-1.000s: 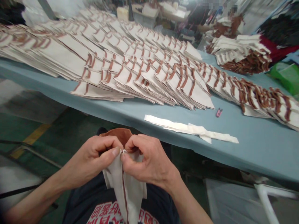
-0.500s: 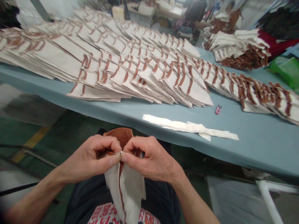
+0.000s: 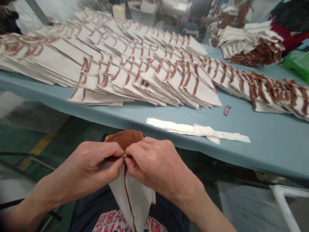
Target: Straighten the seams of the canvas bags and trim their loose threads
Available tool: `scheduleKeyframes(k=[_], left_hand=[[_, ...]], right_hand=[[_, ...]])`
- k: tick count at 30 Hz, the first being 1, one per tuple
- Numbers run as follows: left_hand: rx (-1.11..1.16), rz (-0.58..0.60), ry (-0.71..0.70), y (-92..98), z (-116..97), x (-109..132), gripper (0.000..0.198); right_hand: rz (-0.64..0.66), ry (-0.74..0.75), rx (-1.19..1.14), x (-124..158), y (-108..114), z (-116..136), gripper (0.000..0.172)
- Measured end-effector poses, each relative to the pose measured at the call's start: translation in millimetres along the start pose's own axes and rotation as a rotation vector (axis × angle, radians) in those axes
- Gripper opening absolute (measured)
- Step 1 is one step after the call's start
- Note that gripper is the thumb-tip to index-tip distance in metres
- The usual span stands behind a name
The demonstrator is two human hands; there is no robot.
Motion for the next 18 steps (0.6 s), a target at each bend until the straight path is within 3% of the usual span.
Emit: scheduleKeyframes(k=[3, 6, 9, 14, 16, 18], left_hand=[[-0.012, -0.001, 0.012, -2.8, -7, 4, 0.022], [0.071, -0.065, 0.058, -4.7, -9, 4, 0.025], [0.344, -0.055, 0.235, -13.8, 7, 5, 0.024], [1.091, 0.088, 0.505, -49.0, 41, 18, 0.024], [1.18, 0.095, 0.523, -54.1, 47, 22, 0.027], [1.12, 0.103, 0.482, -50.1, 47, 21, 0.028]], right_hand=[[0.02, -0.027, 0.014, 0, 1, 3, 0.019], [-0.042, -0.126, -0.079, 1, -4, 3, 0.017], [-0.096, -0.249, -0.301, 2, -17, -3, 0.014], [-0.055, -0.369, -0.818, 5, -42, -19, 0.015], [-0.039, -0.347, -0.838, 6, -44, -23, 0.015], [-0.001, -0.312, -0.795, 7, -42, -24, 0.013]])
Point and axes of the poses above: each hand's wrist, its own x-axis away from the middle knuckle, its own y-axis out of the back of the hand, z = x × y, the point moved 5 cm from there along -x, towards the middle knuckle, and after that the axes turned 2 degrees about z, right-handed, at the moved point
